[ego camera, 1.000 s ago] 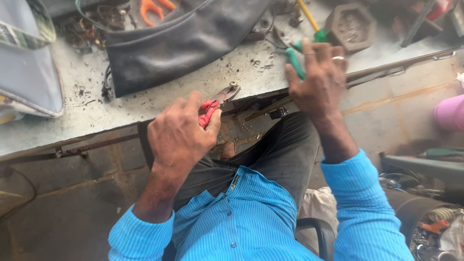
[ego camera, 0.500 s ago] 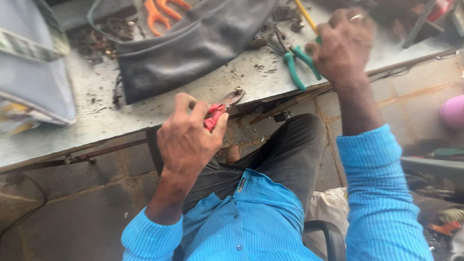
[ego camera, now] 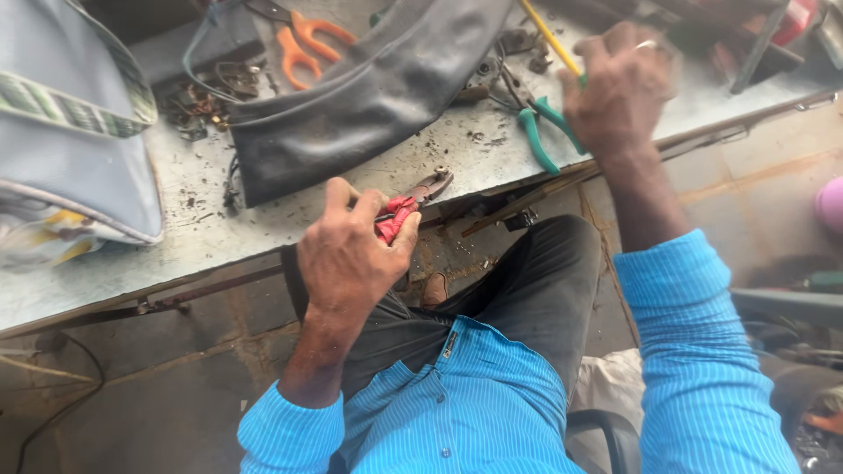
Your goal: The person uses pliers to strip and adjust wires and small metal components on a workbench. They repeatedly bend and cut wire ends, then handle a black rubber boot and a bundle of wires.
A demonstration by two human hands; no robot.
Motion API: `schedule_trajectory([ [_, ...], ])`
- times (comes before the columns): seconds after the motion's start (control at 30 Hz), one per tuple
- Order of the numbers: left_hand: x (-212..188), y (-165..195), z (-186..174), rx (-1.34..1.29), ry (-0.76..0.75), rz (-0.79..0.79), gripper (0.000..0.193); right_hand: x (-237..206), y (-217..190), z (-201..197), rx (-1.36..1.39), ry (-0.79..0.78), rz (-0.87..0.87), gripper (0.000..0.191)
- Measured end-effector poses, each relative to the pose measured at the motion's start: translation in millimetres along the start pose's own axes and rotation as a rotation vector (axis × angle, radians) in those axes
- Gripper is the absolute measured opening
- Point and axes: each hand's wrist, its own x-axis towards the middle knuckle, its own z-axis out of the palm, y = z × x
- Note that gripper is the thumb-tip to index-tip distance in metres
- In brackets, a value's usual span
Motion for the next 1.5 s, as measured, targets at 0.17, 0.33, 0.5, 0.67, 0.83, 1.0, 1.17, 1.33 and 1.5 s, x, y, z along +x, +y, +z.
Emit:
schedule_trajectory([
  [0.17, 0, -1, 1, 0.002, 0.067, 0.07, 0.036, -20, -62, -49, 0.889, -0.17, -0.08, 0.004],
  [0.33, -1, -4, 6, 0.098, 0.141, 0.188, 0.037, -16, -99, -60, 1.004, -0.245, -0.183, 0.017],
  [0.5, -1, -4, 9, 0.16, 0.156, 0.221, 0.039, 5, -102, -63, 0.964, -0.343, -0.26, 0.016],
  [0.67, -2, -4, 10, 0.174, 0.166, 0.217, 0.038, 22, -101, -67, 0.913, -0.488, -0.336, 0.014],
  [0.83, -4, -6, 12, 0.211, 0.189, 0.23, 0.04, 35, -106, -66, 0.832, -0.553, -0.456, 0.013],
  [1.0, -5, -8, 14, 0.2, 0.188, 0.219, 0.041, 43, -115, -72, 0.672, -0.604, -0.531, 0.013],
  [1.17, -1, -11, 11, 0.133, 0.151, 0.2, 0.04, 45, -114, -67, 0.589, -0.63, -0.64, 0.025],
  [1.33, 6, -19, 10, -0.082, 0.153, 0.152, 0.039, 31, -97, -52, 0.915, -0.517, -0.558, 0.027],
  [1.5, 9, -24, 7, -0.312, 0.147, 0.09, 0.031, 10, -88, -51, 1.043, -0.41, -0.375, 0.035],
])
